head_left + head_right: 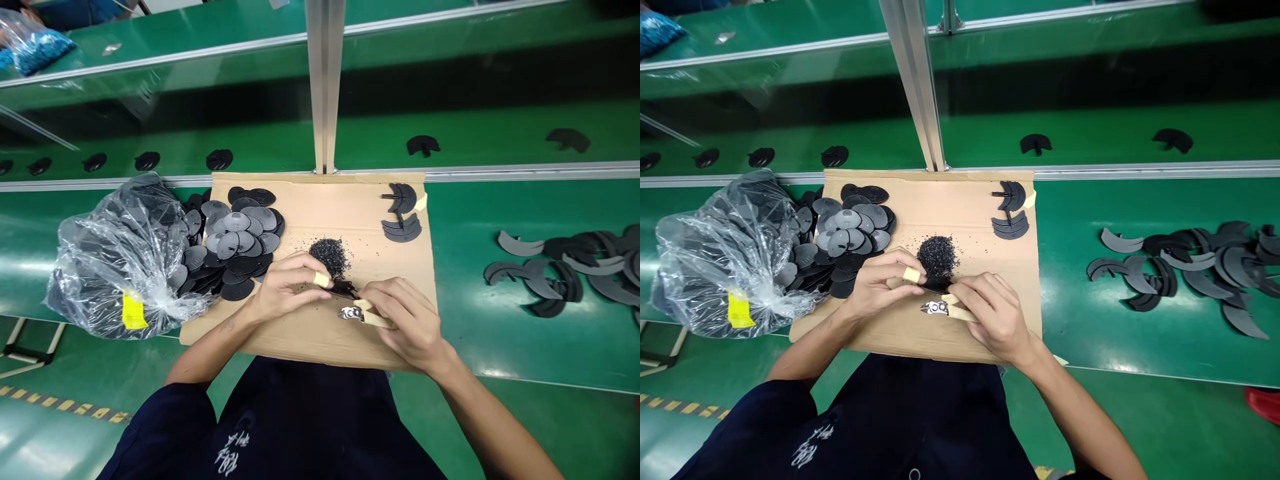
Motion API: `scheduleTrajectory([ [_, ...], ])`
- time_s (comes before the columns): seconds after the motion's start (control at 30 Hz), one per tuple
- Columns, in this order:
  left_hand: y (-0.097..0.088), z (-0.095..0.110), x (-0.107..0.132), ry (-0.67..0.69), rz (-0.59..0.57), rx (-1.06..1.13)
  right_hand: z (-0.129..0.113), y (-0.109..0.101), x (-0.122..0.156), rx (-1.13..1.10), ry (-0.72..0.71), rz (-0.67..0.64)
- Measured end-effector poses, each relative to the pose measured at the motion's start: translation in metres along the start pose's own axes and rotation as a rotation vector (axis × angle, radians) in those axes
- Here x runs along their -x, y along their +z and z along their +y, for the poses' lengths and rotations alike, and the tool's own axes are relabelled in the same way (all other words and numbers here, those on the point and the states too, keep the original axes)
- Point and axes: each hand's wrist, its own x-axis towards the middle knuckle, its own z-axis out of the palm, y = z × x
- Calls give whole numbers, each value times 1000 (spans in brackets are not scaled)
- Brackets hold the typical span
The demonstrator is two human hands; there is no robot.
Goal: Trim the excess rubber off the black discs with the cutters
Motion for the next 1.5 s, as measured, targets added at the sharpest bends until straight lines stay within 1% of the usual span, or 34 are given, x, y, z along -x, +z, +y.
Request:
scheduleTrajectory([
  [0.1, -1, 2, 3, 17, 14, -69, 0, 0, 1, -2, 2, -8],
  [0.27, -5, 1, 2, -54, 22, -42, 0, -1, 1, 47, -26, -18],
  [0.43, -5, -1, -5, -160, -108, -1, -3, -2, -2, 171, -134, -25],
  [0.53, -7, -1, -6, -201, -133, -14, -5, -3, -2, 214, -185, -39],
  [0.6, -8, 0, -6, -164, -173, -19, -5, -3, -2, 231, -193, -40],
  [0.67, -9, 1, -4, -82, -248, -70, -5, -2, -3, 245, -195, -45],
  [0.73, -9, 3, -3, -1, -321, -217, -6, -1, -4, 263, -204, -53],
  [0.8, -6, 5, -3, 62, -355, -365, -7, 0, -5, 265, -215, -57],
  [0.87, -3, 4, -3, 99, -341, -395, -8, 2, -6, 233, -216, -48],
  [0.93, -1, 4, -4, 102, -296, -312, -9, 2, -7, 180, -199, -30],
  [1.03, 0, 3, -5, 72, -238, -172, -10, 1, -6, 129, -184, 1],
  [1.1, 1, 4, -6, 47, -214, -104, -12, 0, -7, 120, -200, 11],
  [1.23, 4, 4, -5, -8, -177, 3, -19, -4, -10, 122, -229, -1],
  [1.4, 7, 2, -1, -36, -123, 62, -20, -6, -10, 125, -226, -7],
  [1.5, 8, 1, 2, -20, -100, 69, -16, -5, -6, 117, -187, 28],
])
